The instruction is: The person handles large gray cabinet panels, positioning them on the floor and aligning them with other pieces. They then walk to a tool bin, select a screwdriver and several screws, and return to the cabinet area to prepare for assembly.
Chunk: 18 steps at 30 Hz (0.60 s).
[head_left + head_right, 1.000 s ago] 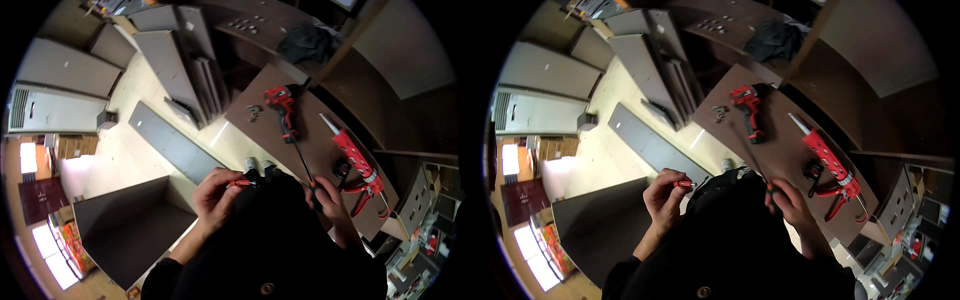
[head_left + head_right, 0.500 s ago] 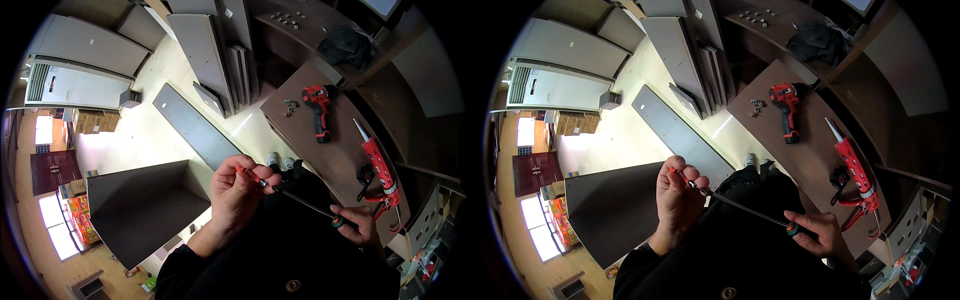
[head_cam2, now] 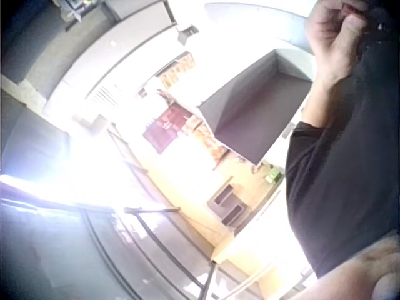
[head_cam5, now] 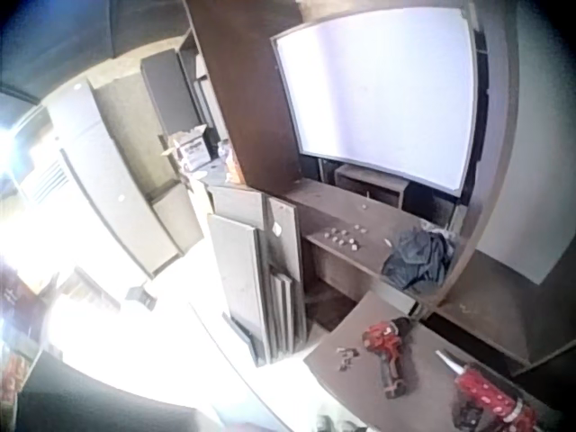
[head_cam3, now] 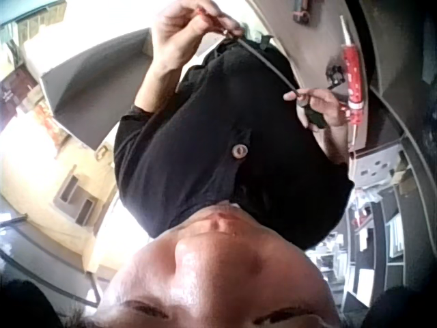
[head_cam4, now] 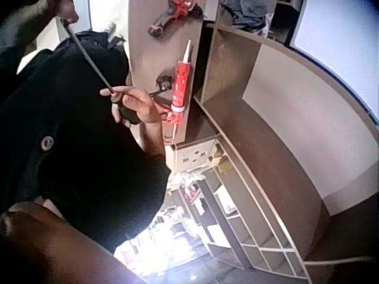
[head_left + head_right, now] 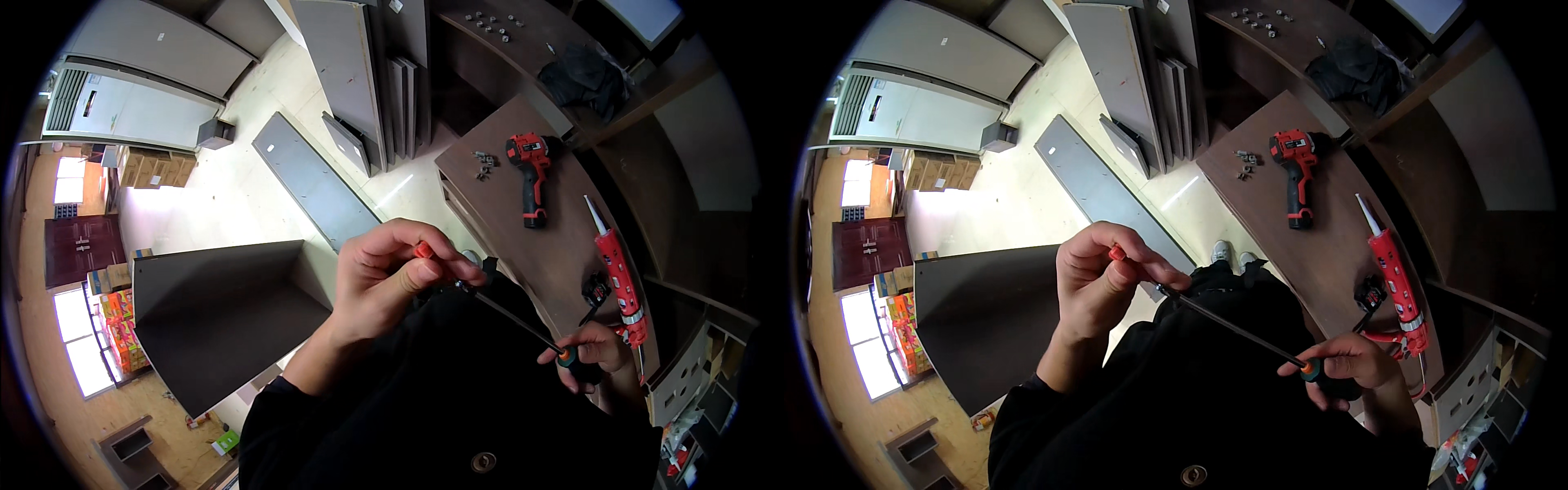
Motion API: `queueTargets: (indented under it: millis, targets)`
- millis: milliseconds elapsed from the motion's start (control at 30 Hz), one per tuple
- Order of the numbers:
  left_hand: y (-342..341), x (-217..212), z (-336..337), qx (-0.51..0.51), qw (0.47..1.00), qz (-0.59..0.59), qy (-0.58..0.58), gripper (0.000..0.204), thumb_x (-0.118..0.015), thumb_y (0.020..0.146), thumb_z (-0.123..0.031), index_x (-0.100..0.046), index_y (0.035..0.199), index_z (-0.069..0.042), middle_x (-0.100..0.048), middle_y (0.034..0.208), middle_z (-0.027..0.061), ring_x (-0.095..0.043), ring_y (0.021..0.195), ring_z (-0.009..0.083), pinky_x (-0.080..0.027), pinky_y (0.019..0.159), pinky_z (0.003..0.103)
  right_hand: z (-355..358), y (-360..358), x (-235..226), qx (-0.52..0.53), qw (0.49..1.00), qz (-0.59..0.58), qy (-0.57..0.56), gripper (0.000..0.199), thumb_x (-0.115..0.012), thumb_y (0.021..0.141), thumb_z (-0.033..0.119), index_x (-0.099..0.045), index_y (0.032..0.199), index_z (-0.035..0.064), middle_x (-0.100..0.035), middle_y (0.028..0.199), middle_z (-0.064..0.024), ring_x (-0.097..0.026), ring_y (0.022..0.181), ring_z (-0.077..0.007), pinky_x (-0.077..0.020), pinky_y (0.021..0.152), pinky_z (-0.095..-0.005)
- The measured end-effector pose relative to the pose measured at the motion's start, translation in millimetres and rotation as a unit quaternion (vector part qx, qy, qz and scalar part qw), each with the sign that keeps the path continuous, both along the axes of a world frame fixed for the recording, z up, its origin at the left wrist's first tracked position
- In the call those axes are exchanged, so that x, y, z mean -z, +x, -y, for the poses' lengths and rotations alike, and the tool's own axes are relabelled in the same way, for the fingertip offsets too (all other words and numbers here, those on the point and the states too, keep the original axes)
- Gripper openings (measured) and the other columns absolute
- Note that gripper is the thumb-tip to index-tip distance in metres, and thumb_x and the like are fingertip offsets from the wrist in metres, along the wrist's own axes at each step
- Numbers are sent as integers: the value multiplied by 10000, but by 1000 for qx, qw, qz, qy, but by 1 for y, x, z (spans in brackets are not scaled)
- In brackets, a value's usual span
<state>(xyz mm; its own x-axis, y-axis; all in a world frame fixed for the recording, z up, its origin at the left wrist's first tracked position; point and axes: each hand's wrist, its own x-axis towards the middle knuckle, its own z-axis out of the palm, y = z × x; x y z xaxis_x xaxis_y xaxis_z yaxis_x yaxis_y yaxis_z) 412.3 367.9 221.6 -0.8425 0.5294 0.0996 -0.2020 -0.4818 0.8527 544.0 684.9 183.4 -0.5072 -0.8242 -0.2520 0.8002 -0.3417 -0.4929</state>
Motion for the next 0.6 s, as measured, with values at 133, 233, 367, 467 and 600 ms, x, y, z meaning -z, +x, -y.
queueTargets:
  millis: [133, 233, 367, 467, 600]
  targets:
    - [-1, -4, -4, 6, 999, -25, 36, 190, -515, 949, -157, -455, 1023, 8, -634, 860, 198, -662, 809, 305, -564, 737, 412, 8, 2, 8, -25, 992, 65, -103, 524, -424, 979, 275, -374, 1301, -134, -629, 763, -125, -563, 502, -116, -436, 422, -206]
    - [4, -9, -19, -31, 997, -27, 64, 193, -442, 982, -213, -413, 1042, -32, -579, 773, 153, -590, 719, 251, -524, 707, 390, 13, 4, 11, -4, 991, 55, -122, 525, -433, 973, 281, -385, 1285, -138, -616, 735, -116, -561, 497, -112, -433, 417, -205]
    - [-1, -19, -40, -75, 978, 63, 185, 180, -367, 1002, -240, -413, 1040, -71, -537, 793, 103, -546, 737, 230, -496, 787, 449, 29, -7, 3, 36, 994, 0, -102, 520, -407, 982, 285, -377, 1279, -141, -596, 748, -140, -521, 464, -110, -408, 405, -203]
    - [-9, -28, -43, -59, 969, 97, 221, 185, -342, 1000, -261, -421, 1032, -96, -486, 789, 29, -484, 693, 158, -490, 759, 408, 39, -14, -3, 47, 991, 11, -126, 521, -398, 989, 287, -362, 1285, -141, -588, 755, -151, -514, 459, -116, -406, 407, -207]
    - [-14, -43, -47, -89, 956, 118, 254, 158, -347, 990, -220, -448, 1037, -108, -437, 733, -13, -397, 625, 107, -434, 663, 313, 50, -22, -8, 37, 985, 38, -165, 535, -418, 984, 294, -346, 1297, -134, -581, 757, -162, -523, 473, -133, -410, 412, -212]
